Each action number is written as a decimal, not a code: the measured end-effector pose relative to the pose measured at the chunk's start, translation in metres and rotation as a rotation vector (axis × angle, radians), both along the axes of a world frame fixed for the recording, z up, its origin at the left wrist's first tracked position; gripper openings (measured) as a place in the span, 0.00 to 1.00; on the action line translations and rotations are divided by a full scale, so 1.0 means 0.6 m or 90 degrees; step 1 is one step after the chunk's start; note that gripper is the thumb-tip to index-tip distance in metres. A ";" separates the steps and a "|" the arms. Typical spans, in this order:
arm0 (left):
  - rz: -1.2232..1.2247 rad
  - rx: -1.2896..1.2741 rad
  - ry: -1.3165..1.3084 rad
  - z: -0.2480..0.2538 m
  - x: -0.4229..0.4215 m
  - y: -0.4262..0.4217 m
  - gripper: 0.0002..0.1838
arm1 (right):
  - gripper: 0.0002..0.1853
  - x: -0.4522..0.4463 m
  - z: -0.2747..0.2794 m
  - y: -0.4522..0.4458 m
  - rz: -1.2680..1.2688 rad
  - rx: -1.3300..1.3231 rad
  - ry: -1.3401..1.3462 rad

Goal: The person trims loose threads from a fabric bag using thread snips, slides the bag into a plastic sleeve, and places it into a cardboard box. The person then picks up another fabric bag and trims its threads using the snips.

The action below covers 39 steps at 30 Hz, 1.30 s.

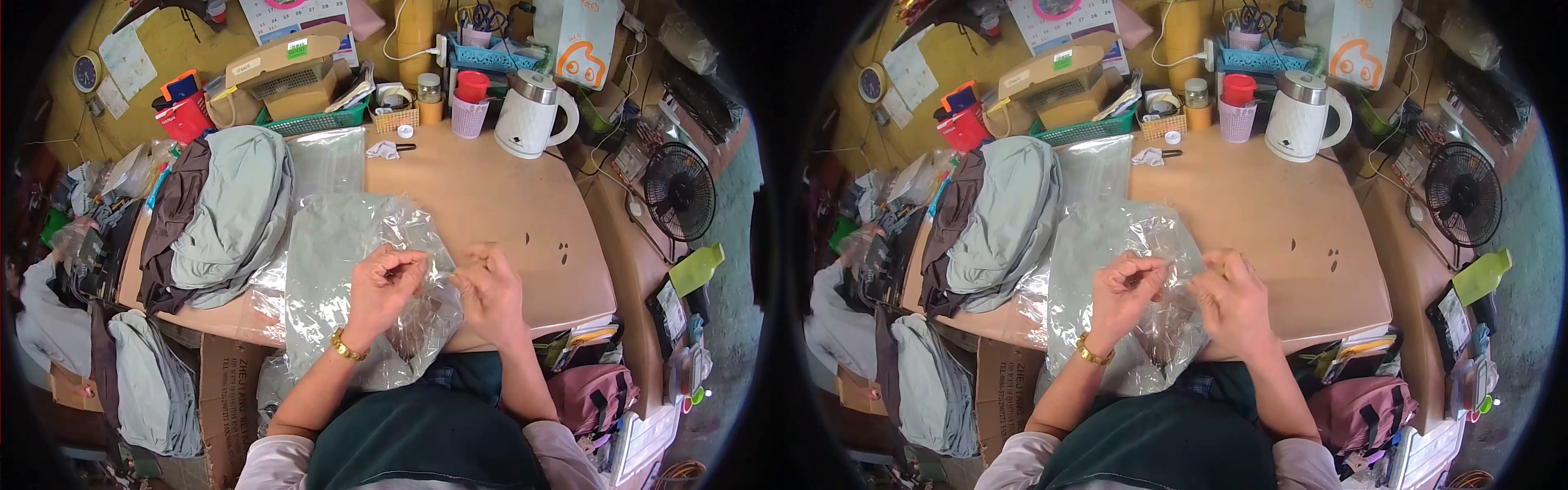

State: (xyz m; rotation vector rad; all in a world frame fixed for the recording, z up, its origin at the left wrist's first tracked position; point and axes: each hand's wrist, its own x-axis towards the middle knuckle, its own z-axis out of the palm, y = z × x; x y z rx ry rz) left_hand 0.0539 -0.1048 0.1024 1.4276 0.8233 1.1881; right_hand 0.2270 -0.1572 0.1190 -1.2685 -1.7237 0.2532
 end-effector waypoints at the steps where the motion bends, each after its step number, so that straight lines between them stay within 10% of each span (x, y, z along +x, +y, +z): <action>1: 0.020 0.039 0.081 -0.002 0.002 -0.002 0.07 | 0.03 -0.009 0.004 0.001 -0.056 0.189 -0.118; 5: 0.060 0.268 0.311 0.011 0.006 -0.014 0.06 | 0.07 -0.023 -0.011 0.022 -0.033 0.282 -0.138; 10: 0.046 0.264 0.191 0.013 0.005 -0.031 0.08 | 0.06 -0.027 -0.041 0.029 0.112 -0.097 0.607; 23: 0.063 0.290 0.229 0.013 0.014 -0.030 0.11 | 0.01 -0.009 -0.006 -0.004 -0.027 0.106 -0.098; 31: -0.014 0.338 0.104 0.033 0.014 -0.017 0.18 | 0.07 0.030 -0.041 0.007 0.399 -0.432 0.755; 39: 0.046 0.530 0.131 0.015 0.022 -0.011 0.10 | 0.08 0.021 -0.021 0.009 0.384 -0.449 0.788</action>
